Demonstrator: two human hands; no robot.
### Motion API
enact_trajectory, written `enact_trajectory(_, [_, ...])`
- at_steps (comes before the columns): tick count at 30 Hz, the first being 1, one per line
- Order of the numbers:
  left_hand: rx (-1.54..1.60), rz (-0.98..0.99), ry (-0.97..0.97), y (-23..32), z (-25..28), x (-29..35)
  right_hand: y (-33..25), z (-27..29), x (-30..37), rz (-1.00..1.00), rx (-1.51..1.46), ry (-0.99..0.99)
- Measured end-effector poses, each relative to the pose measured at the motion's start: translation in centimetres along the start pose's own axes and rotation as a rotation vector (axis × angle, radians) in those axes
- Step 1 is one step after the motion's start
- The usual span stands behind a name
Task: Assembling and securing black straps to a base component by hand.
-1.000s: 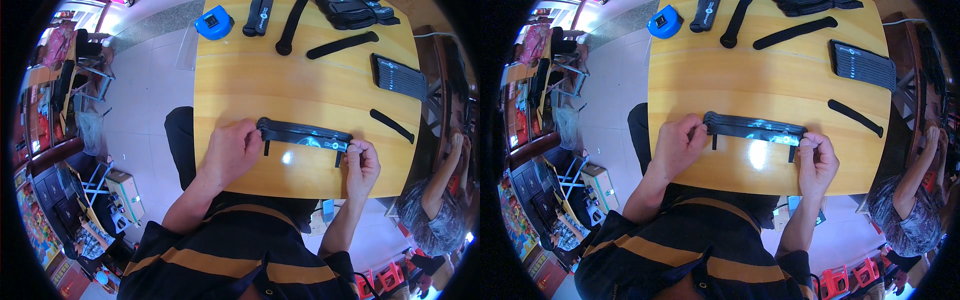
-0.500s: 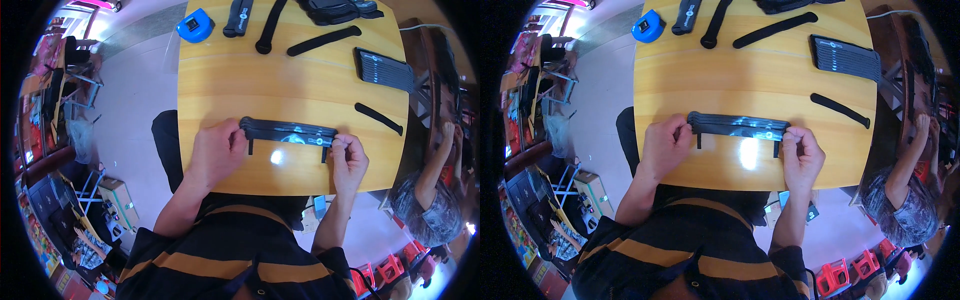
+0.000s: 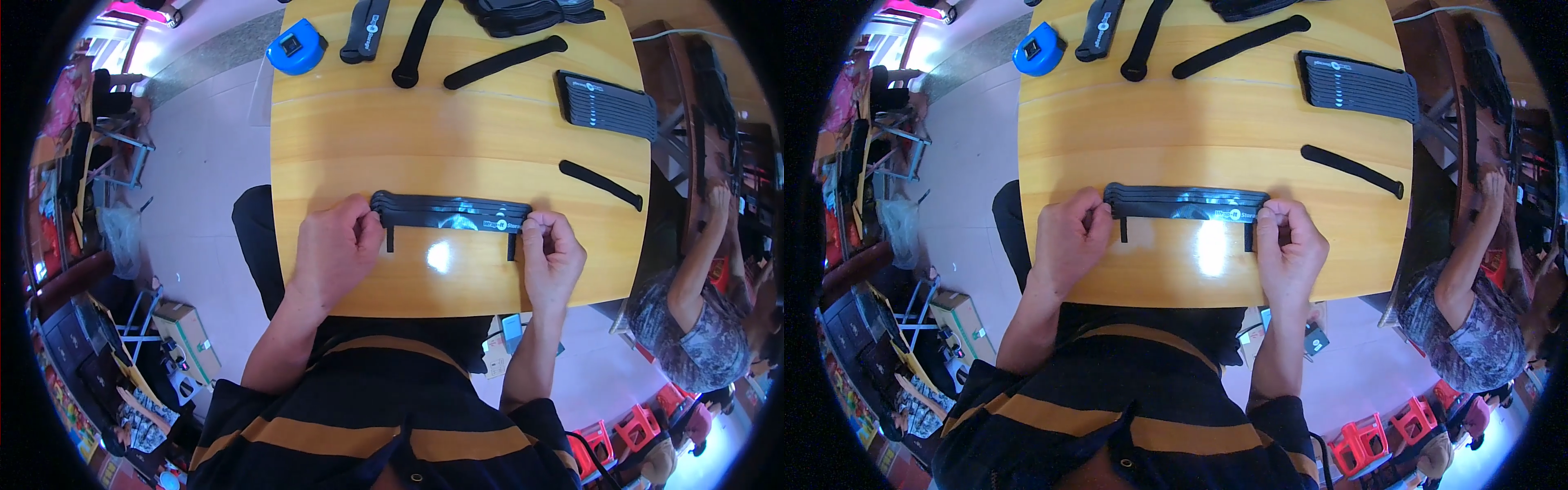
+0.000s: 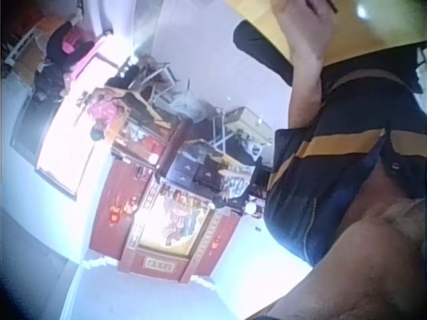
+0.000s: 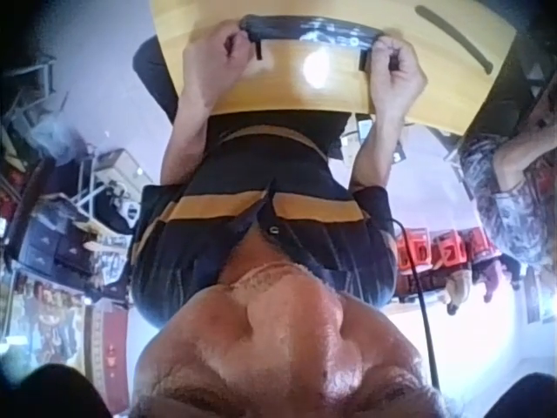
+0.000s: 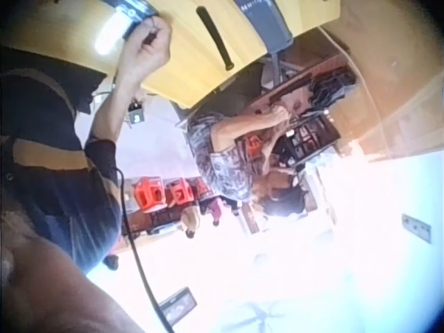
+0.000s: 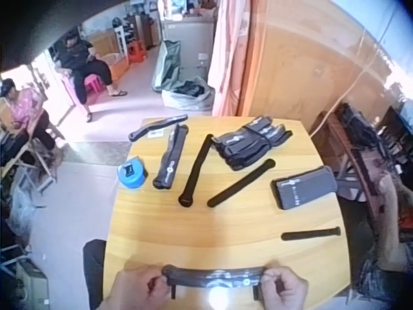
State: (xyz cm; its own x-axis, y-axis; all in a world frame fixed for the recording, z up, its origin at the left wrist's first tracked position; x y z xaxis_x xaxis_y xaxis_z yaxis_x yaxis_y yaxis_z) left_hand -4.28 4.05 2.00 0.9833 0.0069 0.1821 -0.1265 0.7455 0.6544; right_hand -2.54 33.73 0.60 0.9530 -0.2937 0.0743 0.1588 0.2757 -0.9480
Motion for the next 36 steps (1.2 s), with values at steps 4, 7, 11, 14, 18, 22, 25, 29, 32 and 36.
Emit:
enact_trajectory(4, [0.007, -0.007, 0.001, 0.0, 0.0, 0.0, -0.2, 0.0, -0.1, 0.001, 0.039, 0.007])
enact_trajectory(7, [0.000, -0.034, 0.021, -0.1, 0.0, 0.0, -0.3, -0.1, -0.2, 0.011, 0.047, 0.018])
enact_trajectory(11, [-0.025, -0.050, 0.019, 0.3, 0.1, -0.1, -0.2, 0.0, -0.3, 0.012, 0.073, 0.029])
enact_trajectory(14, [-0.026, -0.036, 0.009, 0.2, 0.0, -0.1, 0.0, 0.1, -0.4, 0.010, 0.095, 0.039])
enact_trajectory(18, [-0.044, -0.045, 0.012, 0.4, -0.1, -0.2, 0.3, 0.2, -0.4, 0.011, 0.131, 0.061])
enact_trajectory(22, [-0.065, -0.087, 0.033, 0.5, 0.0, -0.2, 0.2, 0.1, -0.4, 0.016, 0.163, 0.064])
enact_trajectory(25, [-0.050, -0.097, 0.035, 0.7, 0.1, -0.2, -0.3, 0.1, -0.4, 0.024, 0.203, 0.075])
enact_trajectory(29, [-0.054, -0.125, 0.081, 0.5, 0.1, -0.1, -0.6, 0.0, -0.5, 0.072, 0.224, 0.075])
enact_trajectory(32, [-0.080, -0.130, 0.062, 0.2, -0.2, -0.3, -0.4, 0.2, -0.6, 0.083, 0.241, 0.082])
enact_trajectory(36, [-0.064, -0.147, 0.086, 0.1, 0.0, -0.4, -0.9, 0.3, -0.9, 0.111, 0.300, 0.058])
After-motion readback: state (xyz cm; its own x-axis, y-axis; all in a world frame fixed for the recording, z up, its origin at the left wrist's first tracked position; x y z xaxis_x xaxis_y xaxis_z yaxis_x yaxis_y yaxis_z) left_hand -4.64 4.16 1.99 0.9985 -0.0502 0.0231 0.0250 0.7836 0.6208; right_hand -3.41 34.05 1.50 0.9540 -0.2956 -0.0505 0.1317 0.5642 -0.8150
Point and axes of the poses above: each hand's wrist, its own x-axis away from the middle knuckle, its own z-axis out of the back of the hand, y = z × x, the point moved 8 cm from there along -x, towards the middle knuckle, and after that the axes turned 4 degrees about -x, right-handed, at the moved point
